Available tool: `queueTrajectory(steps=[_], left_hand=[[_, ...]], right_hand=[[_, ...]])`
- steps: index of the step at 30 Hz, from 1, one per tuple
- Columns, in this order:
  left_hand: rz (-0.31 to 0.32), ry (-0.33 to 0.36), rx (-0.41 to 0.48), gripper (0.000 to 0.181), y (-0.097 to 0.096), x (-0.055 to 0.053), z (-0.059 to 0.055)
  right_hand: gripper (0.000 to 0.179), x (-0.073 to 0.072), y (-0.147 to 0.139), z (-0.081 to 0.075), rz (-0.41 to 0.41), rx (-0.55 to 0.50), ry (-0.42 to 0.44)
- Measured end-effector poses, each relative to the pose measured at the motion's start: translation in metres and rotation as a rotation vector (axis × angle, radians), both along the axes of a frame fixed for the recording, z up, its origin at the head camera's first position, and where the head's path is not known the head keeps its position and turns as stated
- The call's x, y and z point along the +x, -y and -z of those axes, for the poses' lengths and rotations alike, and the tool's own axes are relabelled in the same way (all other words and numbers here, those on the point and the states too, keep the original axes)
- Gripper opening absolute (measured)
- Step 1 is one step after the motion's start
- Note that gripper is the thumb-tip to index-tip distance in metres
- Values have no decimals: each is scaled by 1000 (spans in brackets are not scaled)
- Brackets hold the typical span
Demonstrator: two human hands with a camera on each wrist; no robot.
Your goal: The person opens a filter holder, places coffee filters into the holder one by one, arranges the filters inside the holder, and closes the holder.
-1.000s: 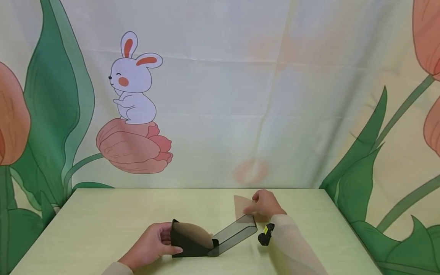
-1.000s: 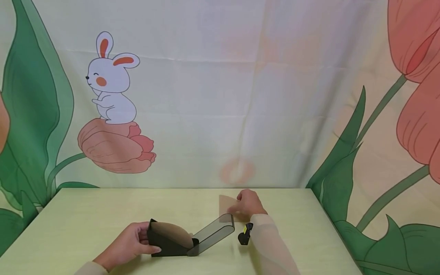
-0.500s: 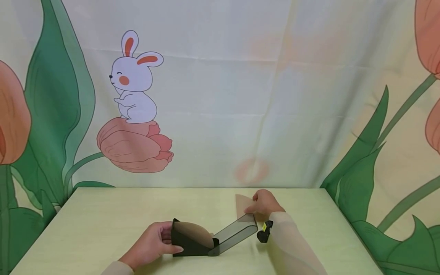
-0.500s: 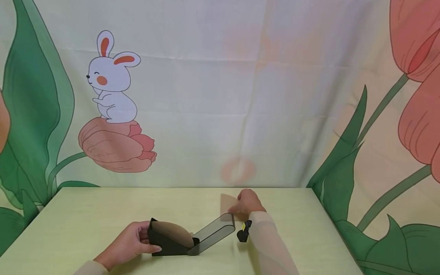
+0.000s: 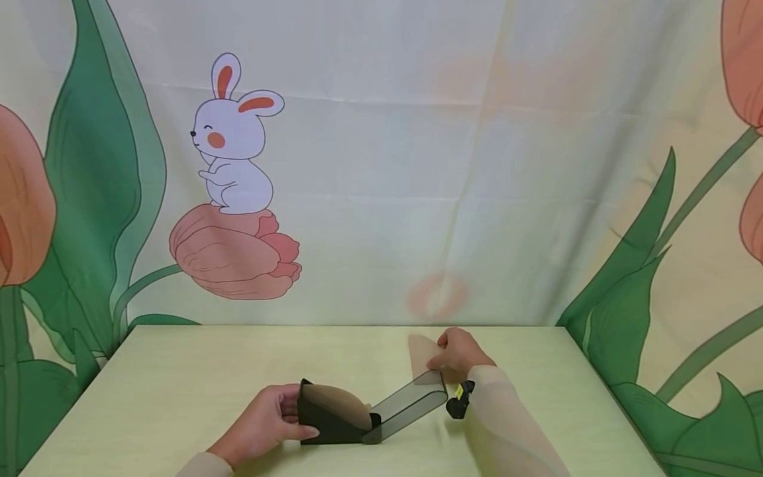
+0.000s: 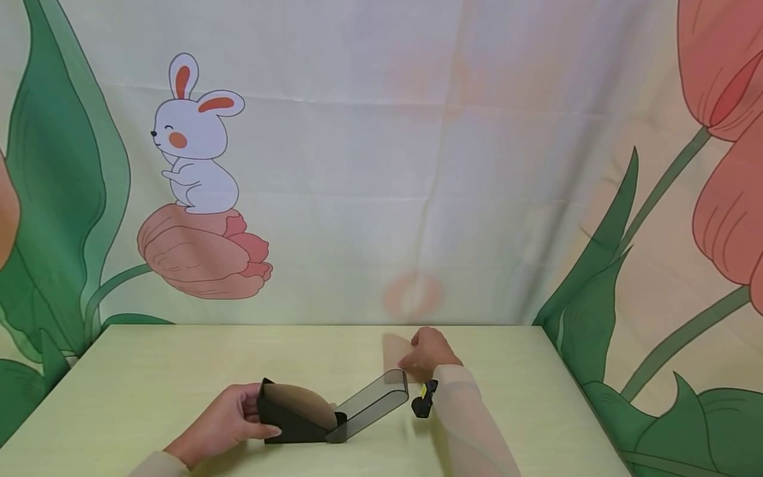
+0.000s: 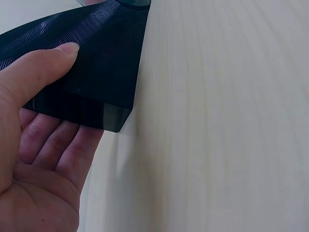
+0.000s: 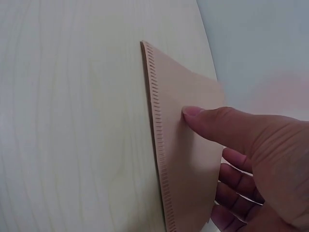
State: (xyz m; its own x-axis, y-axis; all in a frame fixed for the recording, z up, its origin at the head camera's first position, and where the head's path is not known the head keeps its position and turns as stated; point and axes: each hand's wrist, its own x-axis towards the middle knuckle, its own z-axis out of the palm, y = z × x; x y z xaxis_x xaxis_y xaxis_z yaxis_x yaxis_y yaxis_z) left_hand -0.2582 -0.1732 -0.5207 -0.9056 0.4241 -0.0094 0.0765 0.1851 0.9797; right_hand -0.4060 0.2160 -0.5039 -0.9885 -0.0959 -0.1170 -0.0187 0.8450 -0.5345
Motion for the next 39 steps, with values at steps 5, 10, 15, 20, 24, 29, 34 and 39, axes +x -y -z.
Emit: queueTrajectory(steps=[5, 10, 15, 20, 24, 29, 34, 39], left_hand=[[0, 5, 1, 56, 0, 0, 0], [0, 1, 4, 56, 0, 0, 0], [3, -4, 7, 55, 0, 1, -1], [6, -11, 6, 55, 0, 1, 0], [4, -9, 6, 54, 0, 1, 0], [1, -7, 4, 55, 0, 1, 0], [1, -14, 4, 54, 0, 1, 0], [-2, -24, -1, 54, 0, 2, 1]], right_hand=[[60, 1, 1, -2, -3, 2, -1], [57, 1, 2, -3, -6, 14, -8], [57, 0, 3, -2, 4, 11, -4], [58, -1, 3, -1, 11, 13, -4], [59, -1, 3, 0, 5, 27, -14], [57, -2, 3, 0, 7, 27, -21], [54, -2, 3, 1, 23, -7, -23], [60, -2, 4, 1, 40, -26, -27]])
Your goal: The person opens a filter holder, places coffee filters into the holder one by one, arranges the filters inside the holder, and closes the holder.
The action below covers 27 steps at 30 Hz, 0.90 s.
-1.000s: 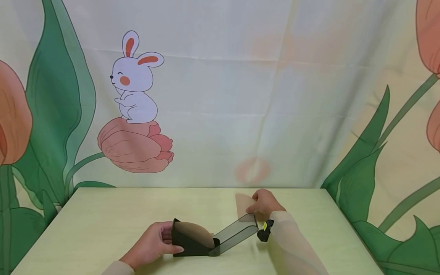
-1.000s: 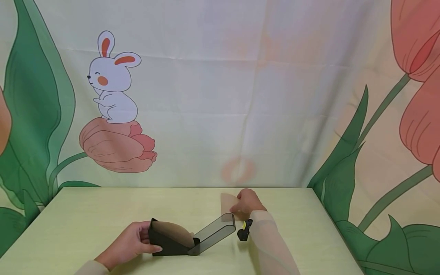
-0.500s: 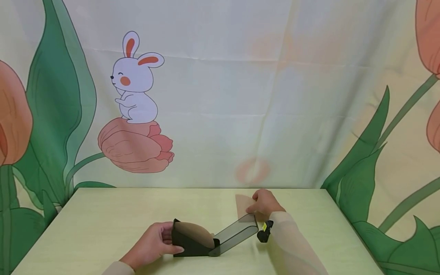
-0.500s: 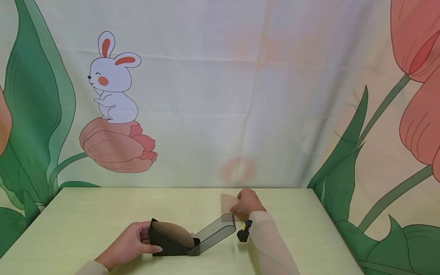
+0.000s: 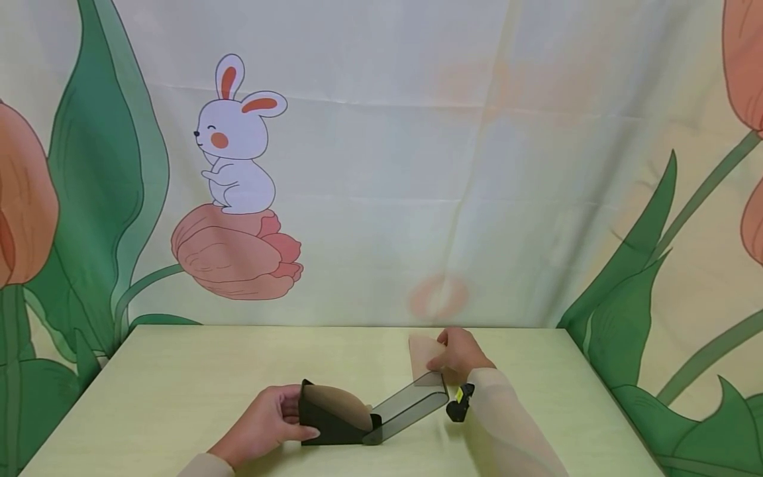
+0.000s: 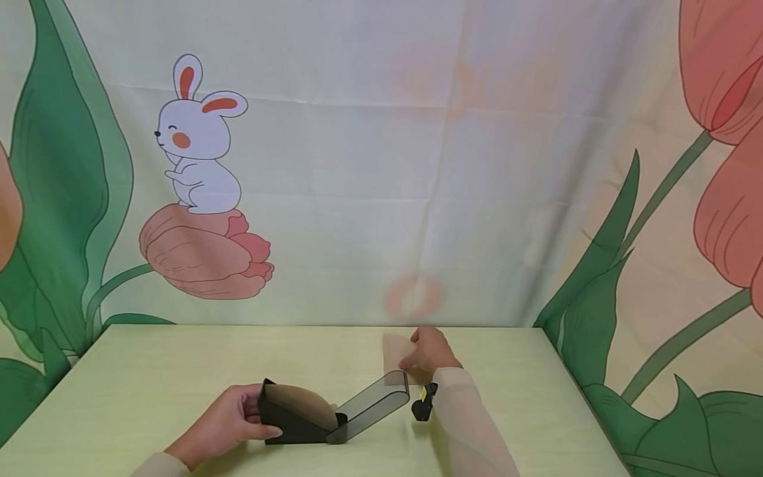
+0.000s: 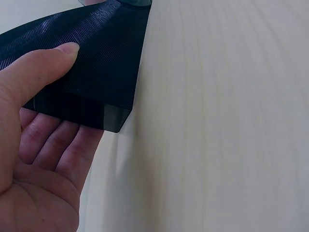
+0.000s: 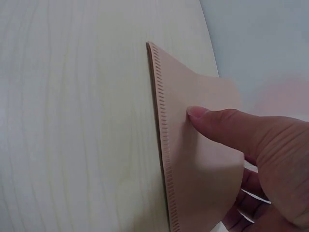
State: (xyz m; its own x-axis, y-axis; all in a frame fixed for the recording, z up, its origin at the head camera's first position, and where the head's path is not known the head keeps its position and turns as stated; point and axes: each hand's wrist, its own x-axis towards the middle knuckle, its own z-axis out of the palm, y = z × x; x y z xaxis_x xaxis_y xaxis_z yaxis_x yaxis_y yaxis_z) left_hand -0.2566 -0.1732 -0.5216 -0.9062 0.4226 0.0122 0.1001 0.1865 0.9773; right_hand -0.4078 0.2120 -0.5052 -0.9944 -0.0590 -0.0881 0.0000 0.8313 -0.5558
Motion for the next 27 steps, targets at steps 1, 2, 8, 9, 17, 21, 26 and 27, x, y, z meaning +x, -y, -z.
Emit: queueTrajectory(steps=[1, 2, 8, 9, 17, 21, 26, 27], left_hand=[[-1, -1, 0, 54, 0, 0, 0], [-2, -2, -1, 54, 0, 0, 0], [-2, -6, 2, 54, 0, 1, 0], [-1, -8, 3, 54, 0, 1, 0], [-5, -3, 2, 53, 0, 1, 0], [-2, -6, 2, 53, 0, 1, 1], [2, -9, 3, 53, 1, 1, 2], [2, -8, 2, 53, 1, 1, 2]], right_hand=[[60, 0, 0, 0, 1, 3, 0], [61, 0, 1, 0, 4, 2, 4], [65, 2, 2, -2, 10, -12, 12], [65, 2, 2, -2, 7, -12, 9], [58, 5, 2, -3, -10, -8, -13], [60, 5, 2, -3, 0, -24, -5], [62, 5, 2, -2, 3, -28, 0], [62, 5, 2, -2, 1, -26, 0]])
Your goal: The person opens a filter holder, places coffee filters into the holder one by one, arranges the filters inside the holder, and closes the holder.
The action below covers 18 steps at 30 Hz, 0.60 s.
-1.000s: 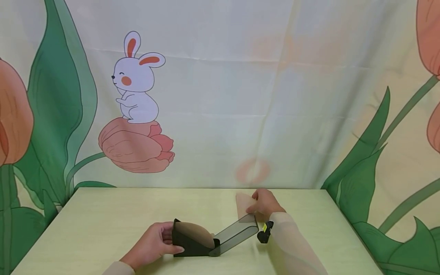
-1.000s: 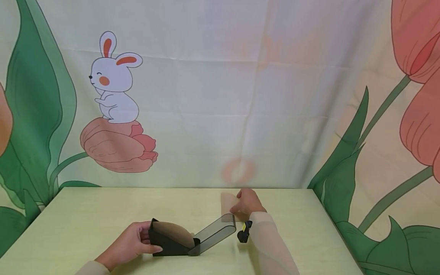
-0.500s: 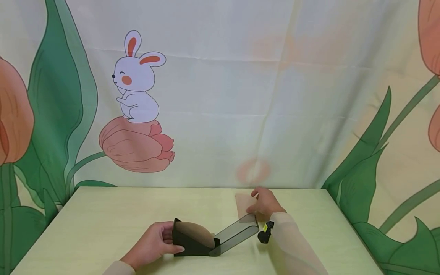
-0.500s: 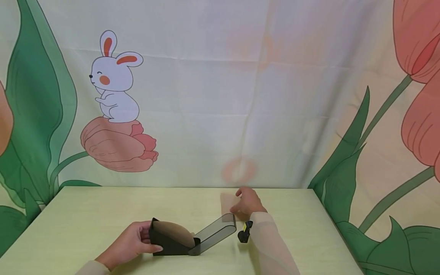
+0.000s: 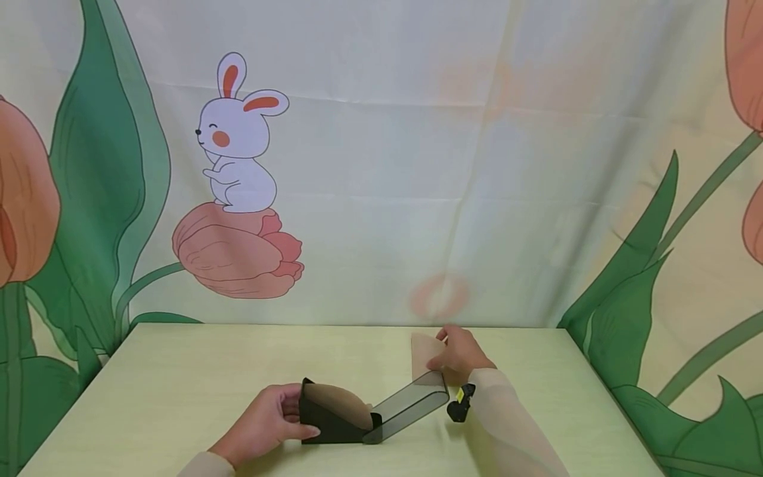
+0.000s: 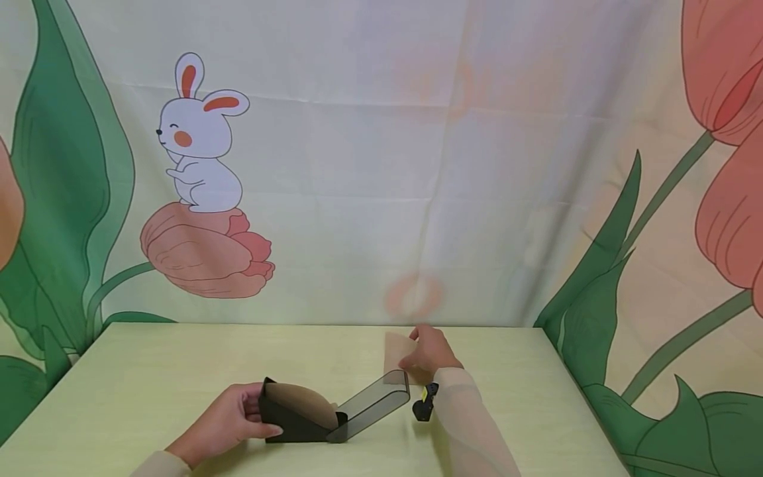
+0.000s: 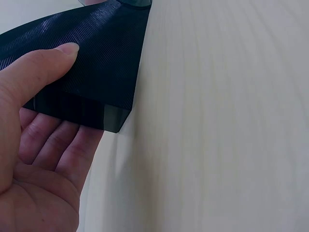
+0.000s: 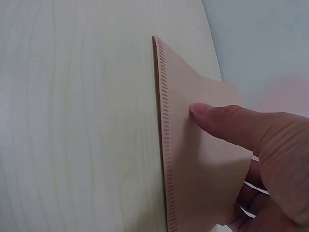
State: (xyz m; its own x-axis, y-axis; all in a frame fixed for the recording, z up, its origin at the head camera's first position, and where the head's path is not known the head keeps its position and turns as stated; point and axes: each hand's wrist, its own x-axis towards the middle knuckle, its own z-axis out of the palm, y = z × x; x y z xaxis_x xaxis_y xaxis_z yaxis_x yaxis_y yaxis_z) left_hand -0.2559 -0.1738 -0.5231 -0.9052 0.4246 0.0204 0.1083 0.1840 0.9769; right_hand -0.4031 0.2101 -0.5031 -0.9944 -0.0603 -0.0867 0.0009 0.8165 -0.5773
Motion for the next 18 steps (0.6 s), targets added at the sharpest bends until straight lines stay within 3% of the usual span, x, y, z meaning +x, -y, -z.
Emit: queueTrajectory(steps=[13, 18], left_hand=[[-2, -4, -5, 52, 0, -1, 0], [-5, 3, -4, 52, -1, 0, -1]], right_hand=[[58, 0, 2, -2, -43, 17, -8], [44, -3, 1, -1, -71, 19, -14]])
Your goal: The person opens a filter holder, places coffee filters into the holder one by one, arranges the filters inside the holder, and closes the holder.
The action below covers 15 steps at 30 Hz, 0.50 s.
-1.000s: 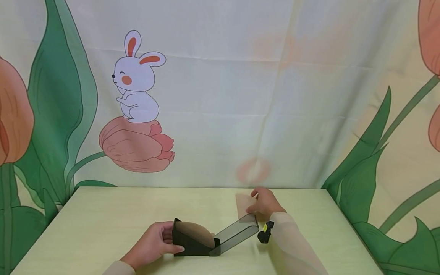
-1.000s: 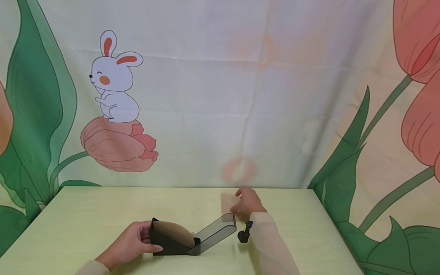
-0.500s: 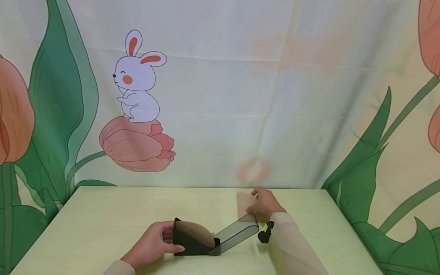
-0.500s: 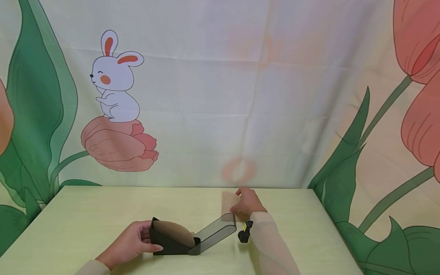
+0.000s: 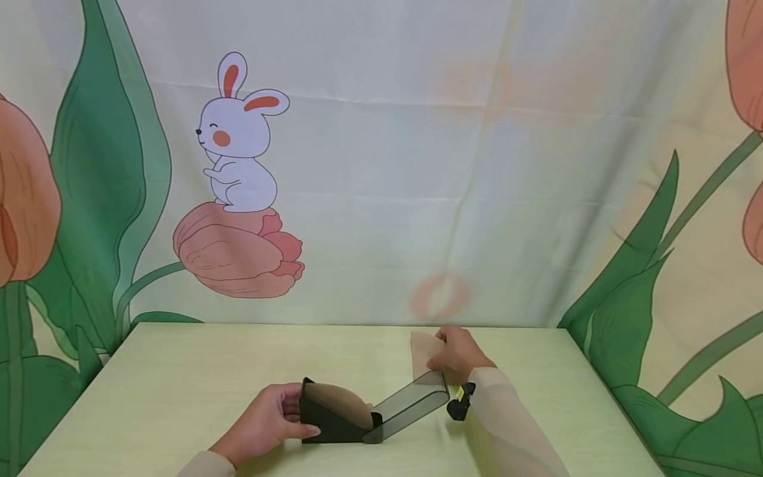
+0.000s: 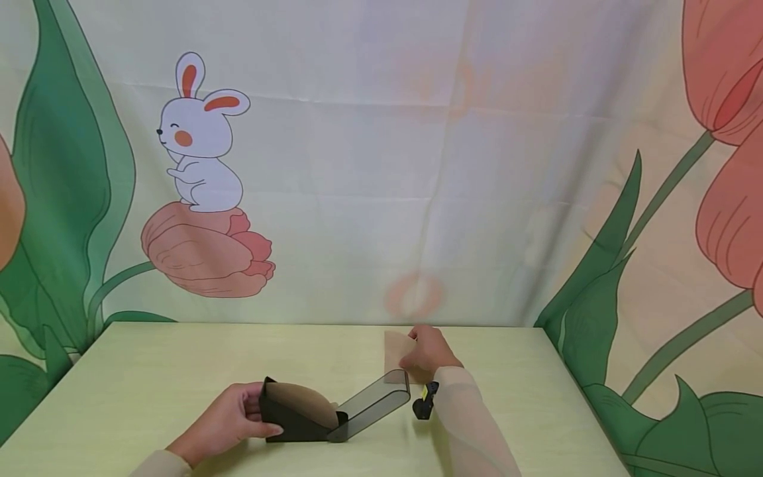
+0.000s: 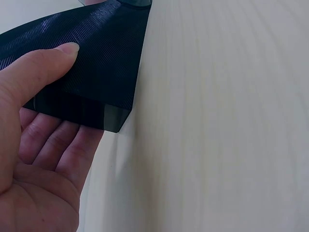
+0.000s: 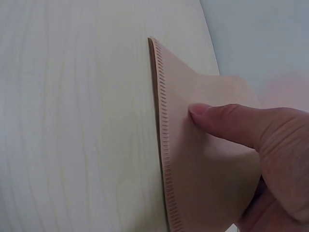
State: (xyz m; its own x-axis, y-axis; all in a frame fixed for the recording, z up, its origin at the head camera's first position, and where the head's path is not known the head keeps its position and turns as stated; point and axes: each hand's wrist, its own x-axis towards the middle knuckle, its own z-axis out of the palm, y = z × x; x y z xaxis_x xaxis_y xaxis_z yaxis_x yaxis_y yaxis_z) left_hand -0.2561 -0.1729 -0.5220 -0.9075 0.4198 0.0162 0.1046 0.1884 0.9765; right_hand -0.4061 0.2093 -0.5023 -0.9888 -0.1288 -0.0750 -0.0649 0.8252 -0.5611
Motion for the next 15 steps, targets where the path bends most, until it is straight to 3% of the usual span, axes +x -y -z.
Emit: queueTrajectory(steps=[8, 15], left_hand=[[1, 3, 2, 52, 0, 1, 0], [4, 1, 0, 51, 0, 1, -1]], right_hand=[[18, -2, -8, -1, -12, -25, 65], [36, 0, -16, -20, -54, -59, 120]])
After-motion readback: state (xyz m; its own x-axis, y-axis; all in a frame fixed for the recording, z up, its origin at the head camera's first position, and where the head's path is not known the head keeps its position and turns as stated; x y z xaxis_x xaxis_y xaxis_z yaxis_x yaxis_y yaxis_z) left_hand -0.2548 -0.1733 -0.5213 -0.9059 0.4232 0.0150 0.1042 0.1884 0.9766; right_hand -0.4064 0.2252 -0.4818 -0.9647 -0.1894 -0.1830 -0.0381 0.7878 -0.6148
